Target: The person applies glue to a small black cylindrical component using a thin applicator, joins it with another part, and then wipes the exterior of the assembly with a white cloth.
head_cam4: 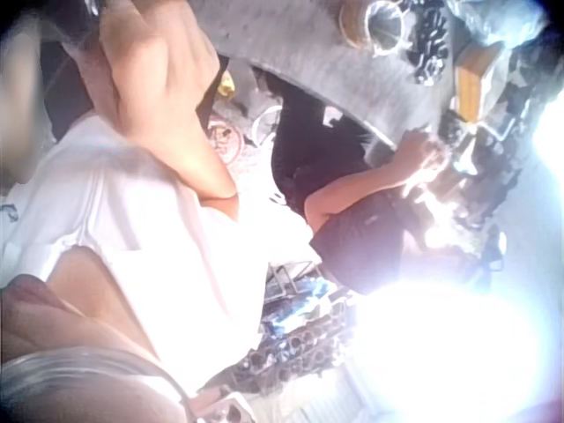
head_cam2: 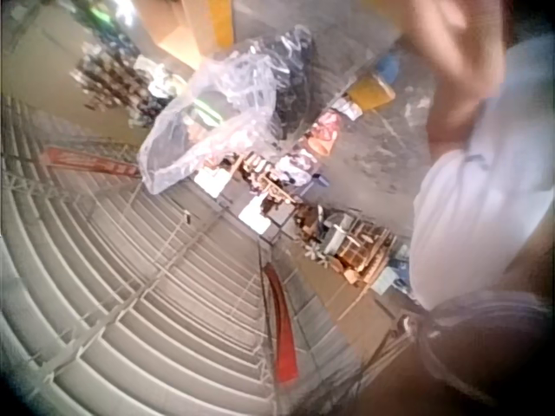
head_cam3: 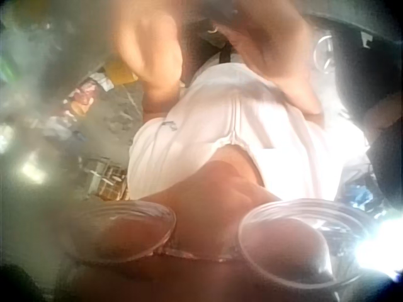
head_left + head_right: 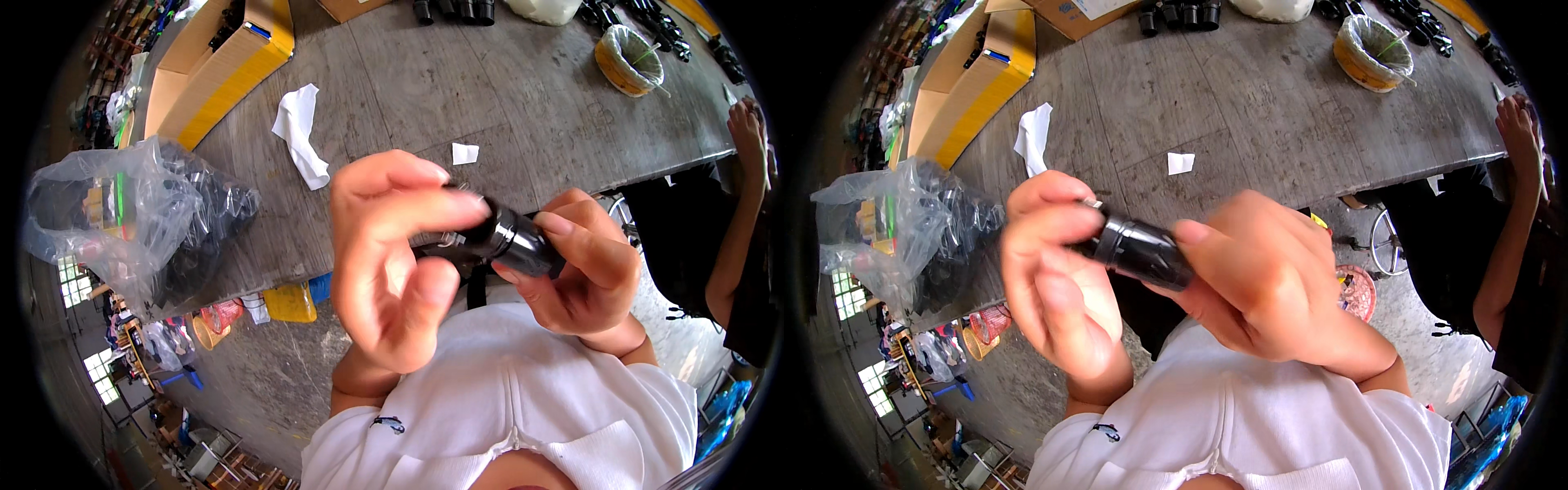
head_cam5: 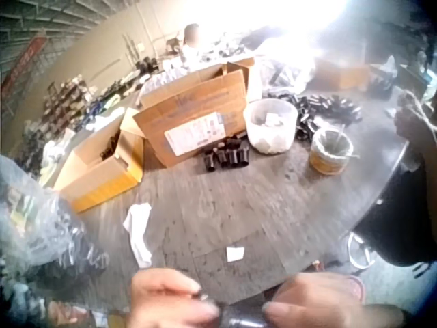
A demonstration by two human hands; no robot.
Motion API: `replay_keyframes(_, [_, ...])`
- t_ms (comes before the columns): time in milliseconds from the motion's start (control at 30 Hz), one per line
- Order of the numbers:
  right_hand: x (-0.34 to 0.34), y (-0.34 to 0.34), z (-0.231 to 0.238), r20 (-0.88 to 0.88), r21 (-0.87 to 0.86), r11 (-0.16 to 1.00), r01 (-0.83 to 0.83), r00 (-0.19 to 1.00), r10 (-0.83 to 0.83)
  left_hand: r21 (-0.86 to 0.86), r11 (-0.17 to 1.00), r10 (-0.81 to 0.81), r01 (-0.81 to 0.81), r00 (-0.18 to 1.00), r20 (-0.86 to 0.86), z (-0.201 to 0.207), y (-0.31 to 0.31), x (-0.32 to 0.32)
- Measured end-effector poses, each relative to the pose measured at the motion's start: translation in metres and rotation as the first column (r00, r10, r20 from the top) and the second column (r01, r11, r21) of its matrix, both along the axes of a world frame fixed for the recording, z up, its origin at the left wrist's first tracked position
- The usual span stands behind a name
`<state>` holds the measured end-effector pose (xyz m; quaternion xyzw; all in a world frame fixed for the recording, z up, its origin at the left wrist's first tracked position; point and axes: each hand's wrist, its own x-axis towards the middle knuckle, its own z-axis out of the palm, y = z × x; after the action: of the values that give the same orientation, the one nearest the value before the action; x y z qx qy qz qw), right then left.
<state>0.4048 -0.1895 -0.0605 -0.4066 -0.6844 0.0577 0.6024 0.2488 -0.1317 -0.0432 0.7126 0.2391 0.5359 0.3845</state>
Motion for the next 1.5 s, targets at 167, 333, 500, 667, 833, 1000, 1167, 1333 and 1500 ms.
replay_keyframes(167, [0.005,-0.005,0.006,0.207,0.098,0.988,0.121,0.968,-0.139,0.153,0.987,0.063,-0.051,0.995,-0.078,-0.004,-0.01,0.012])
replay_keyframes(333, [0.003,-0.005,0.005,0.263,0.225,0.964,0.141,0.944,-0.2,0.194,0.98,-0.029,0.052,0.992,-0.12,-0.003,-0.011,0.01])
replay_keyframes(500, [0.011,-0.011,0.007,0.219,0.122,0.991,0.063,0.972,-0.089,0.048,0.984,-0.17,0.172,0.984,-0.045,0.0,-0.019,0.005])
replay_keyframes(667, [0.015,0.003,-0.001,-0.394,-0.09,0.893,-0.44,0.839,0.374,-0.021,0.961,-0.273,0.277,0.957,0.098,-0.004,-0.022,0.008])
replay_keyframes(833, [-0.003,0.01,0.0,-0.58,0.012,0.712,-0.702,0.575,0.577,-0.082,0.943,-0.314,0.324,0.943,0.112,-0.003,-0.03,0.005])
replay_keyframes(1000, [0.001,0.012,0.004,-0.469,0.031,0.709,-0.705,0.616,0.633,0.09,0.969,-0.231,0.231,0.973,-0.005,-0.001,-0.033,0.006])
replay_keyframes(1167, [0.001,0.003,0.001,-0.511,-0.001,0.741,-0.671,0.638,0.577,0.145,0.973,-0.163,0.177,0.981,-0.104,-0.003,-0.036,0.006])
replay_keyframes(1333, [0.004,0.004,-0.002,-0.495,0.0,0.751,-0.66,0.653,0.573,-0.069,0.976,-0.206,0.209,0.978,0.046,0.002,-0.04,0.011])
replay_keyframes(1500, [0.002,0.01,0.004,-0.415,-0.029,0.811,-0.584,0.745,0.522,-0.179,0.842,-0.355,0.51,0.771,0.528,-0.026,-0.038,0.027])
